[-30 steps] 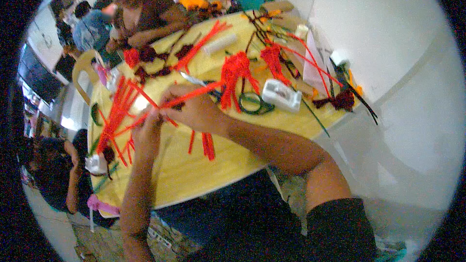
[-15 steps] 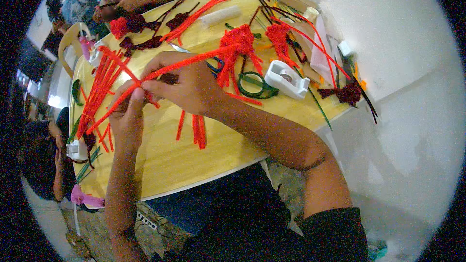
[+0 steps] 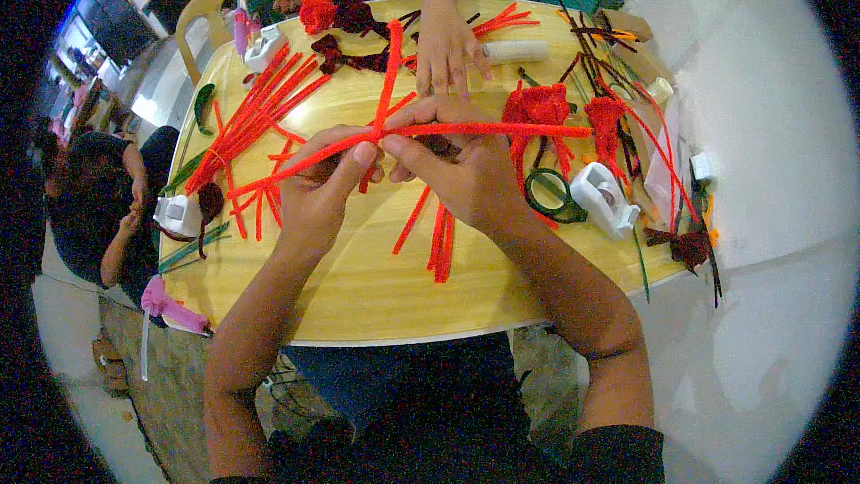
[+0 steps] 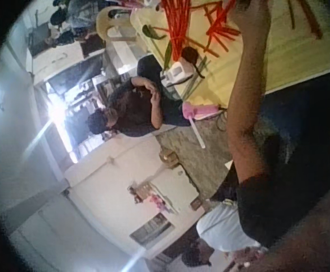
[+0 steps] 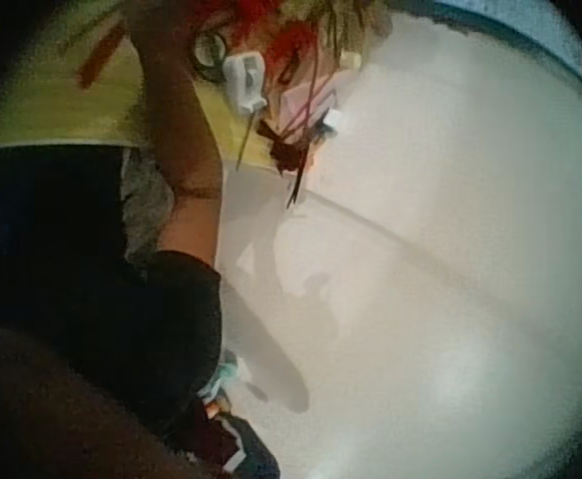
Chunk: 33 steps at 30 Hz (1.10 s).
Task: The person assembles decorative flowers using red pipe cleaners by bending, cutting, and twisting them together at a table.
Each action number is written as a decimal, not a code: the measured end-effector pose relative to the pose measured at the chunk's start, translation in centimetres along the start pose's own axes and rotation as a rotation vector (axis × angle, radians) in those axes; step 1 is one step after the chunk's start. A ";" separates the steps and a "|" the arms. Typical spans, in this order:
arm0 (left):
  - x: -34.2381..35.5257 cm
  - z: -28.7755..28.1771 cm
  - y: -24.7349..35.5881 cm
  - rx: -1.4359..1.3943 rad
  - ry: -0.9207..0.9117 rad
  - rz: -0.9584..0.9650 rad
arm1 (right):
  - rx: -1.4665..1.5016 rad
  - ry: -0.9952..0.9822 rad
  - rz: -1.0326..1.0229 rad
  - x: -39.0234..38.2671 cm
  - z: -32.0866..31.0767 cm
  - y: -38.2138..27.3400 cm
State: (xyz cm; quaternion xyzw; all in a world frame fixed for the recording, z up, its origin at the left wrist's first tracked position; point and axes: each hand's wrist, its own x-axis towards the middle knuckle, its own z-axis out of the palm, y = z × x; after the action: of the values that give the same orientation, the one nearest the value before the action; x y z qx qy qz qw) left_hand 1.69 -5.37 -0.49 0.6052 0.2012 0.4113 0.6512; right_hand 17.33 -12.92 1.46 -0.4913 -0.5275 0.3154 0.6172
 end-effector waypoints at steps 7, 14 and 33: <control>-0.2 0.5 -0.2 -0.032 0.024 0.035 | 0.021 -0.030 -0.003 0.0 0.1 0.4; 0.1 0.3 -0.2 0.011 -0.004 -0.021 | -0.009 -0.005 -0.145 0.1 0.1 0.4; 0.3 -0.6 -0.1 0.081 -0.078 -0.079 | -0.394 -0.115 -0.531 1.3 -0.9 -0.2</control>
State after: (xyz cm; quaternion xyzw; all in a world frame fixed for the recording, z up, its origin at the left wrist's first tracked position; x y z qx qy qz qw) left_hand 1.45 -4.76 -0.60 0.6382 0.2157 0.3528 0.6494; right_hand 18.50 -12.05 2.10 -0.4279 -0.7219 0.0628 0.5402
